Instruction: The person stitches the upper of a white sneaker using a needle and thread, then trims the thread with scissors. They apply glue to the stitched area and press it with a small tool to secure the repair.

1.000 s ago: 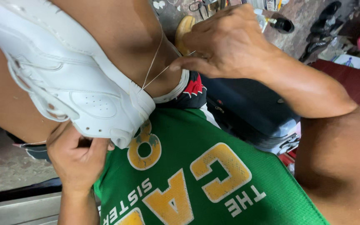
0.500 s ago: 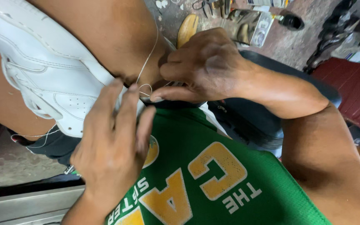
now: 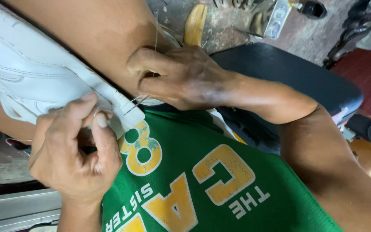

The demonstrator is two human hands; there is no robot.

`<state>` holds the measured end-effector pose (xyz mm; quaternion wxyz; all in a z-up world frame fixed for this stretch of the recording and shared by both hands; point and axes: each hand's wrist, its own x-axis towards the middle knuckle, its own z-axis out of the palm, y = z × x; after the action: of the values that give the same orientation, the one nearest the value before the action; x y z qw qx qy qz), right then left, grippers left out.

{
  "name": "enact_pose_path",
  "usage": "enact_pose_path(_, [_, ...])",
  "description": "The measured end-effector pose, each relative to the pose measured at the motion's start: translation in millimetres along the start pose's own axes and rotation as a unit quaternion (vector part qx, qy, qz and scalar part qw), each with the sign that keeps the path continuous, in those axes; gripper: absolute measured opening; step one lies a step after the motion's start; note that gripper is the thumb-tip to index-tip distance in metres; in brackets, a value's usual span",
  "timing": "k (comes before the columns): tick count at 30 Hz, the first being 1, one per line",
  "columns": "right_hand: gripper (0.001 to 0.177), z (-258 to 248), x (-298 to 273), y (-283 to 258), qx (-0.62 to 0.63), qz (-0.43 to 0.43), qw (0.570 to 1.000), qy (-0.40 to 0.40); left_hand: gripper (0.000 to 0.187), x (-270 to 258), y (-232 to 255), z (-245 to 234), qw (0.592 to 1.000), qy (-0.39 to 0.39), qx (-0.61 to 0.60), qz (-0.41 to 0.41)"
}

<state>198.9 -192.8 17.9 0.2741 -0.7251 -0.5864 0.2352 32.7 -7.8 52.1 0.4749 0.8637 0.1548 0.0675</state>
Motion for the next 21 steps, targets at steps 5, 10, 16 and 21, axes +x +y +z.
enact_pose_path(5, [0.012, -21.7, -14.1, 0.5, 0.261, 0.036, 0.961, -0.088, 0.03, 0.8, 15.1, -6.5, 0.984, -0.05, -0.081, -0.152])
enact_pose_path(10, [0.011, -26.9, -12.9, -15.7, 0.307, 0.032, 0.949, -0.071, 0.048, 2.5, 18.8, -7.0, 0.978, -0.097, -0.142, -0.114])
enact_pose_path(16, [0.01, -21.5, -4.7, -25.3, 0.275, 0.014, 0.959, -0.066, 0.046, 4.4, 18.5, 3.9, 0.981, -0.062, -0.115, -0.147])
enact_pose_path(21, [0.012, -30.4, -4.6, -21.1, 0.297, 0.022, 0.949, -0.103, 0.054, 7.4, 14.2, 2.3, 0.967, -0.087, -0.161, -0.175])
